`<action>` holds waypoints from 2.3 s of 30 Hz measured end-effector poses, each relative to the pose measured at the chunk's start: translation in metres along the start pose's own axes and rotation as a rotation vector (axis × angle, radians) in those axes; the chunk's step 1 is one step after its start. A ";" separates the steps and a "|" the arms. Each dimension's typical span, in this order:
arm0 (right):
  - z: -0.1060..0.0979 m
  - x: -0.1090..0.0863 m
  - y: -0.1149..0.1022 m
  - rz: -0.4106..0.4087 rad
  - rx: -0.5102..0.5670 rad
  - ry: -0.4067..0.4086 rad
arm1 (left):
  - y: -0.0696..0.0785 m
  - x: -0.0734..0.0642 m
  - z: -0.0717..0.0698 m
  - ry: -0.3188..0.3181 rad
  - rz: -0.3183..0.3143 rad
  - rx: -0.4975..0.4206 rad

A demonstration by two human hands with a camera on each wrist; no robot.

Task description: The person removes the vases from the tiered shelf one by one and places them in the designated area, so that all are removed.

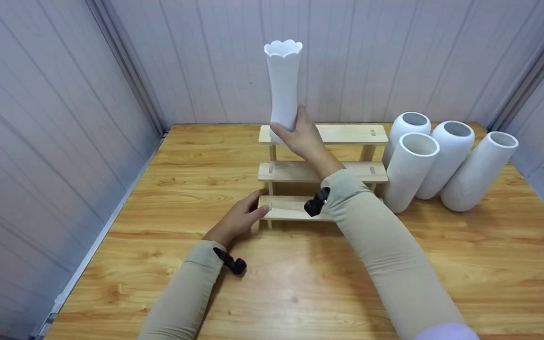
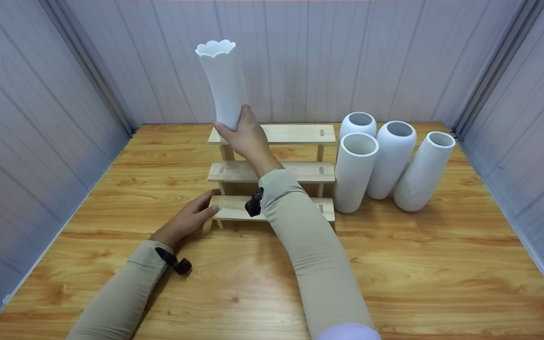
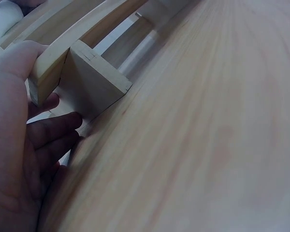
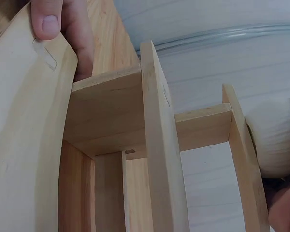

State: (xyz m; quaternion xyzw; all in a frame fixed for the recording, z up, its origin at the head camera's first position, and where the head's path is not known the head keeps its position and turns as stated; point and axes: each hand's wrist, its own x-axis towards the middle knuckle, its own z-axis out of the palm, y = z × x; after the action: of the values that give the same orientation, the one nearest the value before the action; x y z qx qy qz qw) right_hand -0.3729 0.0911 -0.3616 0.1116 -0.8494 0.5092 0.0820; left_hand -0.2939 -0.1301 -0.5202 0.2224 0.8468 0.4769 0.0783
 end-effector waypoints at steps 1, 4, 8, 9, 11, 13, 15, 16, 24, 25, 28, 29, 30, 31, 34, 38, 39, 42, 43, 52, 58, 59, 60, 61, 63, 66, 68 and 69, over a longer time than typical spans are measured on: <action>-0.002 -0.001 0.000 -0.005 -0.010 0.000 | 0.001 0.000 0.000 -0.001 -0.004 -0.001; -0.008 -0.005 0.000 -0.006 -0.041 -0.013 | 0.002 -0.001 0.001 0.007 -0.012 0.003; -0.017 -0.011 0.001 -0.013 -0.055 -0.022 | 0.002 -0.002 0.001 0.014 -0.034 0.019; -0.019 -0.013 0.001 -0.013 -0.054 -0.022 | 0.003 -0.002 0.001 0.012 -0.040 0.024; -0.022 -0.017 0.001 -0.020 -0.050 -0.017 | 0.003 -0.003 0.001 0.009 -0.042 0.023; -0.025 -0.022 0.002 -0.019 -0.042 -0.016 | 0.003 -0.003 0.000 0.008 -0.045 0.022; -0.029 -0.026 0.002 -0.018 -0.019 -0.018 | 0.004 -0.004 0.000 0.007 -0.047 0.016; -0.031 -0.029 0.003 -0.022 -0.005 -0.017 | 0.004 -0.004 0.000 0.006 -0.047 0.009; -0.051 -0.052 0.012 -0.057 0.106 0.013 | 0.005 -0.003 0.000 0.002 -0.044 0.013; -0.054 -0.055 0.013 -0.053 0.114 0.018 | 0.005 -0.002 0.000 0.005 -0.048 0.016; -0.062 -0.065 0.018 -0.040 0.130 0.040 | 0.005 -0.001 0.000 0.012 -0.055 0.016; -0.065 -0.068 0.019 -0.038 0.142 0.044 | 0.005 -0.001 0.000 0.014 -0.057 0.018; -0.067 -0.071 0.020 -0.038 0.151 0.046 | 0.004 -0.001 0.000 0.016 -0.060 0.020; -0.070 -0.074 0.021 -0.037 0.155 0.048 | 0.004 -0.001 -0.001 0.016 -0.062 0.019; -0.078 -0.084 0.024 -0.042 0.171 0.041 | 0.005 0.000 0.000 0.015 -0.059 0.021; -0.089 -0.098 0.029 -0.043 0.151 0.042 | 0.005 0.002 0.001 0.011 -0.049 0.022; -0.092 -0.101 0.031 -0.043 0.145 0.042 | 0.005 0.003 0.001 0.012 -0.045 0.025; -0.099 -0.112 0.036 -0.043 0.130 0.034 | 0.004 0.003 0.002 0.013 -0.042 0.030; -0.102 -0.115 0.039 -0.040 0.122 0.030 | 0.004 0.003 0.002 0.011 -0.042 0.032; -0.120 -0.149 0.053 -0.046 0.097 0.031 | 0.006 0.001 0.001 0.002 -0.059 0.007; -0.133 -0.168 0.070 -0.112 0.087 0.069 | 0.008 0.001 0.002 0.010 -0.063 0.036; -0.135 -0.170 0.073 -0.121 0.086 0.078 | 0.009 0.001 0.003 0.009 -0.061 0.036; -0.137 -0.172 0.077 -0.124 0.084 0.085 | 0.010 0.001 0.003 0.010 -0.060 0.038; -0.139 -0.175 0.081 -0.124 0.079 0.090 | 0.010 0.001 0.003 0.010 -0.058 0.035; -0.144 -0.180 0.087 -0.108 0.047 0.098 | 0.011 0.002 0.004 0.009 -0.052 0.032; -0.152 -0.187 0.096 -0.072 -0.004 0.099 | 0.010 0.002 0.004 0.010 -0.038 0.019; -0.156 -0.191 0.101 -0.061 -0.031 0.104 | 0.010 0.002 0.005 0.010 -0.036 0.013; -0.158 -0.193 0.104 -0.064 -0.039 0.107 | 0.009 0.002 0.005 0.010 -0.034 0.009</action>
State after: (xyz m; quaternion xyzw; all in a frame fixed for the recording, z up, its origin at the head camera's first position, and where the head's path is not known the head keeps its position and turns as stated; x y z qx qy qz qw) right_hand -0.2114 0.2982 -0.4247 0.1095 -0.8496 0.4949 0.1457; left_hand -0.2907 -0.1212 -0.5149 0.2057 0.8530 0.4727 0.0813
